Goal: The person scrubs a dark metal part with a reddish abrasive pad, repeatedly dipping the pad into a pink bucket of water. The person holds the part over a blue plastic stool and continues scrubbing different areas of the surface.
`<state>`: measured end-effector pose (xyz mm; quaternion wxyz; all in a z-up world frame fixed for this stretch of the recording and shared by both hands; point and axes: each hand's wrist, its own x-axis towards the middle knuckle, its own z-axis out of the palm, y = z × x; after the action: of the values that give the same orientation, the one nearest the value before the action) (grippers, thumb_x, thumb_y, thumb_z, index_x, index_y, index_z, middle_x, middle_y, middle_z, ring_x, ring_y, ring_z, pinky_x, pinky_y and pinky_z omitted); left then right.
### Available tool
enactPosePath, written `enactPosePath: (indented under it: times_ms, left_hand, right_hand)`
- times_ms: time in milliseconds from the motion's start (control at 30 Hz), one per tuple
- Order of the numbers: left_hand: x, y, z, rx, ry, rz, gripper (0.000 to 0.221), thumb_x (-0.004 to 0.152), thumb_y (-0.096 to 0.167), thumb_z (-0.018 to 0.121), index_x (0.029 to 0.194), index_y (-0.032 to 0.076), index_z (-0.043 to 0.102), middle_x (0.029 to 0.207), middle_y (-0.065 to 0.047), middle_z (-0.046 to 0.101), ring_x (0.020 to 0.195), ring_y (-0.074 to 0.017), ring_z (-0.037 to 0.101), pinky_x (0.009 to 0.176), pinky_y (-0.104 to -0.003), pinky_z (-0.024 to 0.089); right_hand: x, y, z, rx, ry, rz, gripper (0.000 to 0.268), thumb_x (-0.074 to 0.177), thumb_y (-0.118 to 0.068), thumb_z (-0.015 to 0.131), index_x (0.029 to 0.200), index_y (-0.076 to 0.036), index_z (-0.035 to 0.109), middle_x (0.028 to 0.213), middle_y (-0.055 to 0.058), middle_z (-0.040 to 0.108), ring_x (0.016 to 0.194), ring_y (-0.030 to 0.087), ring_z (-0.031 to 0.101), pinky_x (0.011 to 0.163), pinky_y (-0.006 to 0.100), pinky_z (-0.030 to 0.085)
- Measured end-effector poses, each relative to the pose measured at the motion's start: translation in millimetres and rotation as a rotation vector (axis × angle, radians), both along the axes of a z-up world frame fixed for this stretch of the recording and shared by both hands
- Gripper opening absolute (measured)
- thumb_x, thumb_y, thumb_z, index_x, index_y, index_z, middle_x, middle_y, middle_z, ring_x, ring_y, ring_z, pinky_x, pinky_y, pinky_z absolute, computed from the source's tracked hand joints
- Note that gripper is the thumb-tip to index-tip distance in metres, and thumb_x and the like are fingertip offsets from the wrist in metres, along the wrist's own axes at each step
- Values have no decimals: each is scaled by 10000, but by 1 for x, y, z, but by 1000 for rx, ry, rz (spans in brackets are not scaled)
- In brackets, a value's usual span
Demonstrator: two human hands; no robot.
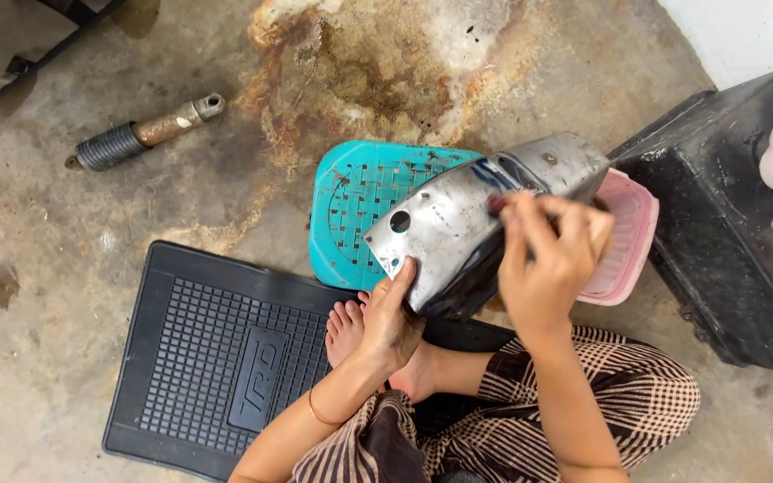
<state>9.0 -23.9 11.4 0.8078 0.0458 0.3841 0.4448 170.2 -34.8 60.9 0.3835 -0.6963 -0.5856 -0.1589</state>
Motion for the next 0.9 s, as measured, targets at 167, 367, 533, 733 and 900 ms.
enactPosePath:
  times_ms: [167,367,533,733,900]
  left_hand:
    - [-3,1,-34,-39,8,6,354,959,246,736,776,-56,710,787,-225,758,712,-313,775,691,-446,624]
    - [-10,12,-15,-80,-13,6,337,951,255,744,801,-47,730,792,-210,756,704,-318,772,675,-434,623]
    - [-15,45,-4,-177,59,-101,248,971,321,684,1020,81,729,967,-52,759,869,-193,730,728,-337,607]
    - [-15,73,14,-273,118,-83,361,948,333,683,1190,66,711,973,-61,757,806,-185,712,692,-300,596]
    - [-19,74,-20,-72,-41,25,340,948,234,750,1020,-96,711,970,-293,746,817,-385,769,721,-445,650]
  right_hand:
    - [-25,-6,4,12,-40,55,89,996,-116,721,955,-107,800,898,91,615,845,326,507,868,407,424]
    - [41,7,-17,-28,190,38,82,1054,-106,761,1075,-29,780,957,130,633,925,326,554,920,421,441]
    - [63,-4,-33,78,1049,-28,222,988,-136,739,1196,-64,709,1163,32,678,1144,151,642,1104,316,563]
    - [64,-2,-32,63,1144,-254,321,982,-221,726,1253,-53,693,1264,77,688,1145,141,690,968,214,625]
    - [42,10,-41,-28,262,-93,141,1034,6,729,1165,-19,773,1089,149,655,1018,337,597,945,435,476]
